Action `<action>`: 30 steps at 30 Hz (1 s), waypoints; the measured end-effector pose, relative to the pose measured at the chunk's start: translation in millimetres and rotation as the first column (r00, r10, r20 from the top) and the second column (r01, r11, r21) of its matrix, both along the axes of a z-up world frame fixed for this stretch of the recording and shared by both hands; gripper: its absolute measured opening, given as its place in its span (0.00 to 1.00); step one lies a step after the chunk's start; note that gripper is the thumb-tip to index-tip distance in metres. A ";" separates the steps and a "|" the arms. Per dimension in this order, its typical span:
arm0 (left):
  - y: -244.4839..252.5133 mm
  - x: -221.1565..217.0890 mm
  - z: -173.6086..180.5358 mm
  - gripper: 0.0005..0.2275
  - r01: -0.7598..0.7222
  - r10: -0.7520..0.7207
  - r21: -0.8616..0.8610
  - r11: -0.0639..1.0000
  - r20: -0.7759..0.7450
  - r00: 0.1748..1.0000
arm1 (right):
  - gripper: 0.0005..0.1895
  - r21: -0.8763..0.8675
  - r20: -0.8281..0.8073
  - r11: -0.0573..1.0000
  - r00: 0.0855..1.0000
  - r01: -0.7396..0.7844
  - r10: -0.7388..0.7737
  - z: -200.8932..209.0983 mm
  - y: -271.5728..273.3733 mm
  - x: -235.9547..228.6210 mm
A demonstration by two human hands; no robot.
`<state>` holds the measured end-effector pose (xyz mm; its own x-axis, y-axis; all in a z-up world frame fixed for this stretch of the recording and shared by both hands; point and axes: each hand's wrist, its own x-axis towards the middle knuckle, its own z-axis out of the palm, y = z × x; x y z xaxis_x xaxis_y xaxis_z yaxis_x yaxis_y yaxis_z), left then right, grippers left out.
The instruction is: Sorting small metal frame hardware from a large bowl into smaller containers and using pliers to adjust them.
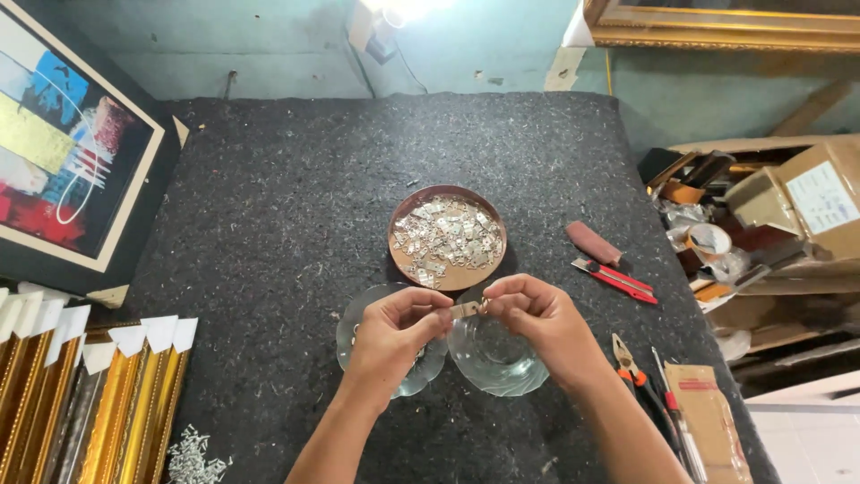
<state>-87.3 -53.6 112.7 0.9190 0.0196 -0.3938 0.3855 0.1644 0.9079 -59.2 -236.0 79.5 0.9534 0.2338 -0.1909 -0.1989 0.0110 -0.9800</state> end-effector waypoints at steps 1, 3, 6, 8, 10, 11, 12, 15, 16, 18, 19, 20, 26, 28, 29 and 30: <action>-2.0 -2.9 -0.9 0.05 0.002 -0.002 -0.002 1.000 0.002 1.000 | 0.07 -0.002 0.002 1.000 1.000 0.002 -0.002 5.0 -0.8 -5.0; -5.3 -10.3 -2.9 0.05 0.043 -0.036 -0.066 0.997 0.092 0.995 | 0.08 -0.043 -0.026 0.998 0.999 0.040 -0.041 13.5 -1.6 -16.7; -8.9 -21.7 7.8 0.05 0.064 -0.060 -0.043 0.997 0.095 0.994 | 0.07 -0.060 -0.037 0.993 0.994 0.100 -0.103 21.6 -2.3 -30.6; -10.3 -28.0 11.1 0.05 0.074 -0.070 -0.040 0.996 0.095 0.993 | 0.07 -0.040 -0.019 0.993 0.994 0.107 -0.108 16.4 -6.5 -37.2; -11.6 -33.7 11.0 0.06 0.083 -0.080 -0.035 0.996 0.092 0.993 | 0.07 -0.017 -0.003 0.993 0.994 0.114 -0.114 12.8 -8.5 -43.8; -12.7 -36.1 9.0 0.05 0.091 -0.083 -0.067 0.994 0.109 0.991 | 0.05 0.015 -0.020 0.995 0.995 0.099 -0.098 11.6 -9.2 -46.9; -14.2 -39.4 6.2 0.05 0.101 -0.089 -0.099 0.990 0.123 0.988 | 0.04 0.047 -0.038 0.995 0.996 0.087 -0.086 9.7 -10.2 -51.5; -17.9 -47.7 8.3 0.06 0.117 -0.109 -0.080 0.990 0.101 0.989 | 0.05 0.211 -0.050 0.976 0.997 0.063 -0.053 -1.6 -13.9 -59.5; -18.3 -49.9 7.3 0.06 0.126 -0.117 -0.080 0.989 0.103 0.988 | 0.05 0.210 -0.049 0.975 0.997 0.070 -0.061 -0.3 -14.3 -62.6; -19.1 -53.7 5.3 0.06 0.079 -0.070 -0.182 0.980 0.057 0.996 | 0.06 0.255 -0.121 0.954 0.984 0.161 -0.133 2.7 -15.1 -67.9; -19.2 -53.9 4.3 0.06 0.086 -0.076 -0.183 0.979 0.059 0.995 | 0.06 0.254 -0.119 0.953 0.983 0.166 -0.140 3.9 -15.4 -69.3; -19.5 -55.0 3.1 0.06 0.080 -0.068 -0.191 0.978 0.071 0.995 | 0.07 0.263 -0.121 0.953 0.985 0.152 -0.124 4.9 -15.8 -71.4; -22.6 -60.3 1.4 0.06 0.133 -0.114 -0.210 0.969 0.101 0.988 | 0.09 0.197 -0.117 0.978 0.992 0.073 -0.050 8.7 -11.8 -79.6; -23.0 -62.9 4.1 0.06 0.136 -0.119 -0.216 0.967 0.092 0.989 | 0.10 0.194 -0.130 0.979 0.991 0.066 -0.041 9.2 -9.9 -81.9; -23.0 -64.2 5.5 0.06 0.131 -0.114 -0.214 0.968 0.091 0.989 | 0.11 0.215 -0.161 0.974 0.987 0.064 -0.030 9.7 -8.8 -83.0; -22.8 -65.4 6.9 0.06 0.124 -0.107 -0.211 0.970 0.090 0.990 | 0.11 0.238 -0.189 0.969 0.982 0.062 -0.016 10.0 -7.6 -83.8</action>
